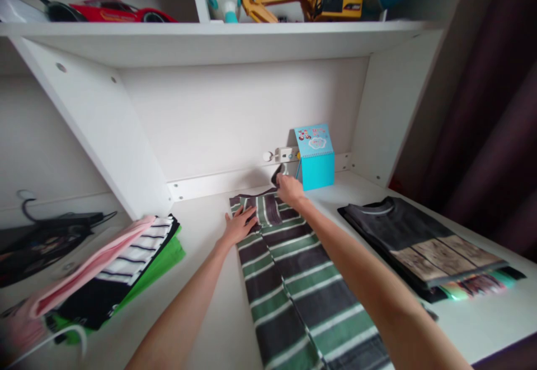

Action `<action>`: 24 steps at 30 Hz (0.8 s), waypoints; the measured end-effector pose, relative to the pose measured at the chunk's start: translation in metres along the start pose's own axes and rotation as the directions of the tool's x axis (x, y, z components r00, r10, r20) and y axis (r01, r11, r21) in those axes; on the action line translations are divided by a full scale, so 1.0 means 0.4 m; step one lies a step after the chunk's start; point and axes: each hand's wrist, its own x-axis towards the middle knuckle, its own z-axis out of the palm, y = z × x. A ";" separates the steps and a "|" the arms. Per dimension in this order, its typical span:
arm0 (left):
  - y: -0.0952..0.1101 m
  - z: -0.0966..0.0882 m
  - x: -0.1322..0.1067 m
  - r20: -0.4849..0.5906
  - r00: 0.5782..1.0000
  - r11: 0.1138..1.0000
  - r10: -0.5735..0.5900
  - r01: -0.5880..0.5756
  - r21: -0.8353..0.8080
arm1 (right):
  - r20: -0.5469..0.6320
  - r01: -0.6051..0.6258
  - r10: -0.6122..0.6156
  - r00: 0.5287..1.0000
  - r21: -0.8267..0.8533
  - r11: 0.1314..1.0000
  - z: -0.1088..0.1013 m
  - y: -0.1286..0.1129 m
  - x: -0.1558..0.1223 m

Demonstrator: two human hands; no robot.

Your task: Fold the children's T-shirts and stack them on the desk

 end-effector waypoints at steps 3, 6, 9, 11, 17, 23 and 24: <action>-0.005 0.005 0.001 -0.001 1.000 1.000 -0.009 0.009 0.013 | 0.023 0.117 -0.118 0.993 0.019 0.993 0.062 -0.127 -0.053; -0.012 0.006 0.003 0.010 1.000 1.000 -0.009 0.009 0.008 | 0.077 0.202 -0.205 0.976 0.053 0.978 0.105 -0.194 -0.108; -0.019 0.006 0.009 -0.002 0.999 0.997 -0.034 0.034 -0.070 | 0.105 0.271 -0.282 0.954 0.105 0.957 0.079 -0.173 -0.155; -0.023 0.005 0.016 -0.020 0.997 0.987 -0.076 0.073 -0.144 | 0.118 0.297 -0.313 0.943 0.135 0.945 0.027 -0.108 -0.196; -0.036 0.008 0.041 -0.030 0.971 0.930 -0.236 0.217 -0.298 | 0.251 0.255 -0.292 0.923 0.169 0.952 -0.074 0.163 -0.454; -0.033 0.003 0.052 -0.071 0.948 0.871 -0.311 0.254 -0.421 | 0.064 0.290 -0.288 0.955 -0.024 0.957 0.033 0.228 -0.678; -0.030 0.000 0.052 -0.086 0.947 0.868 -0.310 0.245 -0.432 | 0.016 0.299 -0.299 0.954 -0.055 0.953 0.048 0.223 -0.687</action>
